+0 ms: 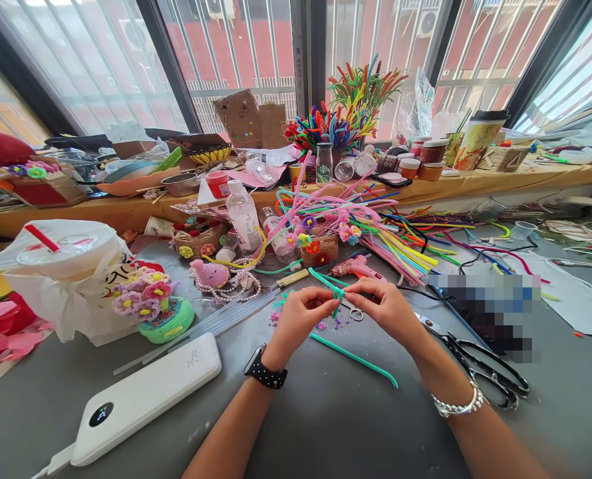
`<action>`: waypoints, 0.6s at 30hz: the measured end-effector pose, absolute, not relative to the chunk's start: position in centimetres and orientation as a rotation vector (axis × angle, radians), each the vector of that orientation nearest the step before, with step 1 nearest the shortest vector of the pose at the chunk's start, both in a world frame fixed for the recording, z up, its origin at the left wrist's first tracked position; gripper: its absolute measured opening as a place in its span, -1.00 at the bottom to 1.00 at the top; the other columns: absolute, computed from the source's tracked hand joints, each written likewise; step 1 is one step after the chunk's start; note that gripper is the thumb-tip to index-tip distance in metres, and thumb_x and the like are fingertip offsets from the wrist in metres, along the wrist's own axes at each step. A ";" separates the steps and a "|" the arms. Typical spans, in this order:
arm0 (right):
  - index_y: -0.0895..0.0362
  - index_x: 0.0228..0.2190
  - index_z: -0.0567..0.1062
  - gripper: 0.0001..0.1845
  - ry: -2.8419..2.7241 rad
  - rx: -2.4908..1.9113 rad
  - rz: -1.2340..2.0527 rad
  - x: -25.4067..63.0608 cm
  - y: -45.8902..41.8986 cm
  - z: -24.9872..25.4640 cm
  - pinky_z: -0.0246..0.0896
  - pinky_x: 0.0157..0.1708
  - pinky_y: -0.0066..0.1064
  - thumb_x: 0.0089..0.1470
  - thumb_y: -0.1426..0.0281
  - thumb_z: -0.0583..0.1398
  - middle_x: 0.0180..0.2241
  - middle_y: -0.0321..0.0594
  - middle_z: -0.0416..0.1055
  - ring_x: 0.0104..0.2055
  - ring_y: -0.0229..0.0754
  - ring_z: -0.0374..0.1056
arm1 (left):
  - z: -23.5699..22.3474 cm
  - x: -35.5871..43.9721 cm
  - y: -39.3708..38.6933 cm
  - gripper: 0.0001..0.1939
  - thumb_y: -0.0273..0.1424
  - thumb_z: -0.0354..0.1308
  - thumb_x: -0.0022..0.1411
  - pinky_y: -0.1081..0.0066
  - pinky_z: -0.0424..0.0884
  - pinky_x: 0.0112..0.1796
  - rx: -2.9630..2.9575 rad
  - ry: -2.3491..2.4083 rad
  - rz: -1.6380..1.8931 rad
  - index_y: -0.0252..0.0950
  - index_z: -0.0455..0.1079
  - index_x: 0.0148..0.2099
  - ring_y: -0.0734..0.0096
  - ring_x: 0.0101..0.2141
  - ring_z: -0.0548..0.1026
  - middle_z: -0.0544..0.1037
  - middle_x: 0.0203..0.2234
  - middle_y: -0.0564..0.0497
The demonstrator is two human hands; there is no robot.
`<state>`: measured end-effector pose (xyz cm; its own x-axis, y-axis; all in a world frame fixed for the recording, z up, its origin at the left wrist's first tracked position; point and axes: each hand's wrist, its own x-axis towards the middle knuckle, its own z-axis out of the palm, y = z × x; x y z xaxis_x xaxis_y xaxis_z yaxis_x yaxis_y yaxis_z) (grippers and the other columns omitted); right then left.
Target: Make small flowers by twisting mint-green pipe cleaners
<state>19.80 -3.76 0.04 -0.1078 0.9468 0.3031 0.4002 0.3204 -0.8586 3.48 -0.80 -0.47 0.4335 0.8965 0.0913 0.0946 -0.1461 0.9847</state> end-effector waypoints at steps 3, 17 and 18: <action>0.18 -0.41 0.50 -0.79 -1.664 -1.219 0.761 19.7 -3.8 0.1 0.13 -0.47 -0.46 -0.04 0.32 0.13 -0.49 -0.23 0.34 -0.43 -0.25 0.25 | -0.6 3.6 -0.9 -0.76 -0.28 0.15 -0.05 0.50 0.29 -0.50 1.691 0.931 0.974 -0.38 0.43 -0.39 0.48 -0.52 0.34 0.42 -0.54 -0.02; 0.15 -0.32 0.46 -0.75 -1.683 -1.224 0.674 19.3 -3.9 -0.1 0.22 -0.38 -0.41 -0.03 0.28 0.12 -0.34 -0.17 0.43 -0.30 -0.16 0.32 | -0.7 3.8 -1.4 -0.79 -0.32 0.08 0.04 0.48 0.36 -0.45 1.827 0.967 1.043 -0.33 0.43 -0.31 0.41 -0.50 0.46 0.52 -0.50 -0.02; 0.15 -0.30 0.46 -0.74 -1.702 -1.218 0.666 19.3 -3.9 -0.1 0.22 -0.34 -0.40 -0.04 0.28 0.13 -0.32 -0.16 0.44 -0.27 -0.14 0.33 | -0.7 3.7 -1.4 -0.79 -0.32 0.08 0.04 0.48 0.36 -0.45 1.851 0.981 1.042 -0.33 0.43 -0.32 0.40 -0.50 0.45 0.52 -0.50 -0.03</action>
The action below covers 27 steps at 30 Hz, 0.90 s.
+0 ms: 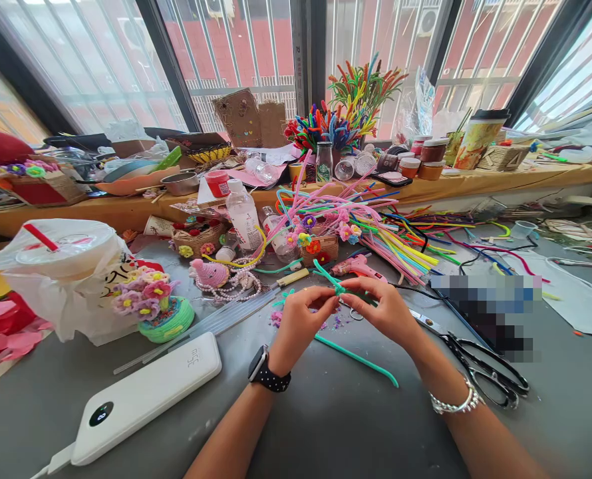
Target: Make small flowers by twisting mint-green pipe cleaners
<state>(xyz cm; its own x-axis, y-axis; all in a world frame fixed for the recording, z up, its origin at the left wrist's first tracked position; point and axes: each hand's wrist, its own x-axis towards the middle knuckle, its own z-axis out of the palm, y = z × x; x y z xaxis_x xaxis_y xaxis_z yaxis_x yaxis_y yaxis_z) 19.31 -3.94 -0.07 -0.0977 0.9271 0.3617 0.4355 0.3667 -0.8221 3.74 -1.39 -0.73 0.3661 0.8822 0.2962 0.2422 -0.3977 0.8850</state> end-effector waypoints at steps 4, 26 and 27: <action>0.13 -0.29 0.45 -0.74 -1.714 -1.205 0.638 19.2 -3.8 -0.4 0.25 -0.33 -0.36 -0.02 0.28 0.11 -0.32 -0.15 0.45 -0.30 -0.14 0.35 | -0.8 3.6 -1.3 -0.79 -0.33 0.06 0.06 0.47 0.33 -0.44 1.992 1.004 1.030 -0.31 0.45 -0.32 0.40 -0.49 0.43 0.50 -0.52 -0.04; 0.18 -0.36 0.35 -0.73 -1.491 -1.013 1.244 19.2 -4.4 0.1 0.09 -0.75 -0.57 -0.08 0.25 0.15 -0.54 -0.25 0.37 -0.62 -0.35 0.28 | 0.8 3.0 -1.3 -0.74 -0.30 0.11 0.02 0.46 0.33 -0.32 1.612 0.796 0.957 -0.32 0.37 -0.22 0.37 -0.32 0.41 0.47 -0.35 -0.04; 0.19 -0.35 0.35 -0.73 -1.496 -1.011 1.272 19.0 -4.4 0.2 0.09 -0.75 -0.57 -0.08 0.25 0.15 -0.55 -0.26 0.37 -0.62 -0.35 0.27 | 0.8 3.0 -1.3 -0.75 -0.31 0.12 0.02 0.47 0.32 -0.33 1.571 0.775 0.978 -0.31 0.38 -0.24 0.38 -0.32 0.41 0.47 -0.37 -0.02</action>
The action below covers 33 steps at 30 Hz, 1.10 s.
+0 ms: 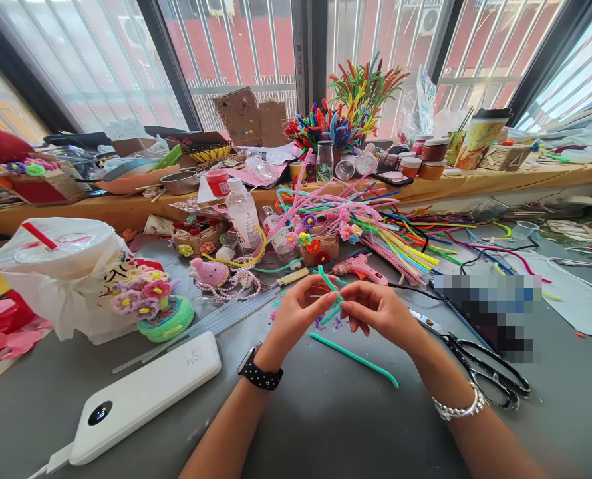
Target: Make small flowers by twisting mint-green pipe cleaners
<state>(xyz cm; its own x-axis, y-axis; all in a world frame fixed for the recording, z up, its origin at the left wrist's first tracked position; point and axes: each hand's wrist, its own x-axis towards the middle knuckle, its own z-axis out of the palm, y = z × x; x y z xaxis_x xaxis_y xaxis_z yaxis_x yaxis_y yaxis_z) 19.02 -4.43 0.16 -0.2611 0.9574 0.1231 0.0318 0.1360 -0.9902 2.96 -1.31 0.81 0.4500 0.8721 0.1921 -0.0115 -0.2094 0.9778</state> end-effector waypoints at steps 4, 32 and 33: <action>0.19 -0.38 0.36 -0.74 -1.511 -1.019 1.326 18.5 -4.6 0.2 0.05 -0.73 -0.58 -0.07 0.25 0.15 -0.58 -0.31 0.34 -0.63 -0.38 0.24 | 0.5 3.1 -1.3 -0.80 -0.30 0.13 0.00 0.49 0.28 -0.41 1.517 0.799 1.027 -0.36 0.41 -0.45 0.44 -0.43 0.36 0.41 -0.50 0.01; 0.17 -0.54 0.25 -0.77 -1.560 -1.036 1.337 18.3 -4.2 0.1 -0.04 -0.74 -0.62 -0.04 0.26 0.13 -0.73 -0.42 0.22 -0.70 -0.42 0.14 | 0.0 4.3 -2.5 -0.80 -0.33 0.07 0.06 0.48 0.25 -0.41 1.306 0.797 1.097 -0.35 0.25 -0.50 0.54 -0.51 0.27 0.29 -0.59 0.10; 0.17 -0.54 0.25 -0.77 -1.568 -1.039 1.337 18.3 -4.2 0.1 -0.05 -0.75 -0.61 -0.03 0.26 0.12 -0.74 -0.42 0.22 -0.71 -0.43 0.12 | -0.1 4.3 -2.4 -0.80 -0.32 0.07 0.06 0.48 0.25 -0.41 1.320 0.812 1.102 -0.35 0.25 -0.50 0.54 -0.51 0.27 0.29 -0.59 0.10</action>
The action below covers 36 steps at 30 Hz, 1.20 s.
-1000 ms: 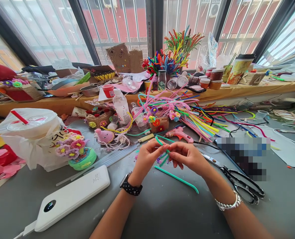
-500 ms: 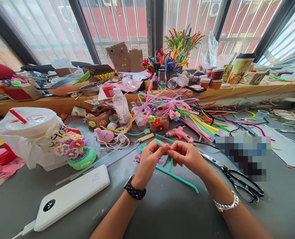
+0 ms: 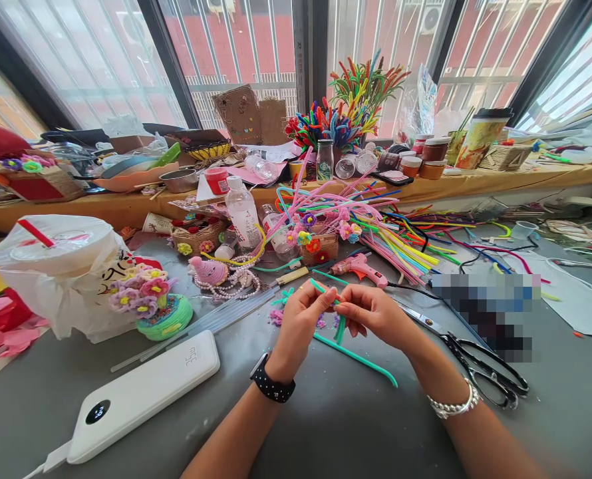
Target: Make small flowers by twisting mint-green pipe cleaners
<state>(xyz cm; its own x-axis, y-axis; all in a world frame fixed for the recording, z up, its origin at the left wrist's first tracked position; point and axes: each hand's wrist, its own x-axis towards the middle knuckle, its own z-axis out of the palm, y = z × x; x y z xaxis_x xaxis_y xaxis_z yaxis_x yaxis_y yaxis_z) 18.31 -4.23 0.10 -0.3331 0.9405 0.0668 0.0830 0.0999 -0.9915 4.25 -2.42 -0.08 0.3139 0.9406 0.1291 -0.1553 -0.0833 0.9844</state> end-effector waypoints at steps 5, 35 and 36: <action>0.18 -0.53 0.29 -0.77 -1.559 -1.115 1.176 18.3 -4.4 -0.1 -0.07 -0.74 -0.60 0.01 0.27 0.08 -0.73 -0.42 0.20 -0.73 -0.45 0.06 | 0.0 3.9 -1.7 -0.81 -0.31 0.10 0.04 0.49 0.26 -0.39 1.393 0.806 1.009 -0.37 0.32 -0.42 0.51 -0.45 0.32 0.37 -0.52 0.06; 0.13 -0.58 0.20 -0.68 -1.509 -1.251 0.646 17.2 -4.3 -1.5 -0.10 -0.65 -0.51 0.11 0.24 -0.07 -0.68 -0.39 0.07 -0.64 -0.36 -0.01 | 0.6 3.9 -2.3 -0.82 -0.36 0.09 0.03 0.52 0.35 -0.51 1.669 0.977 0.961 -0.37 0.44 -0.38 0.44 -0.55 0.46 0.46 -0.59 0.00; 0.13 -0.58 0.20 -0.68 -1.438 -1.231 0.690 16.9 -4.3 -1.7 -0.11 -0.66 -0.52 0.10 0.22 -0.07 -0.69 -0.40 0.04 -0.65 -0.36 -0.03 | 0.6 4.0 -2.3 -0.82 -0.36 0.09 0.03 0.52 0.35 -0.52 1.640 0.981 0.960 -0.38 0.43 -0.39 0.43 -0.55 0.46 0.46 -0.60 0.00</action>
<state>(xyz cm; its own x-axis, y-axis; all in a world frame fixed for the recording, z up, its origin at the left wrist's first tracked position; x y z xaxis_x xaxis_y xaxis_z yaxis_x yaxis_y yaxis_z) 16.87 -4.29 -1.68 0.1041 0.9326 0.3457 0.3144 0.2989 -0.9010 3.98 -2.31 0.64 0.3665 0.9194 0.1427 0.1625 -0.2143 0.9632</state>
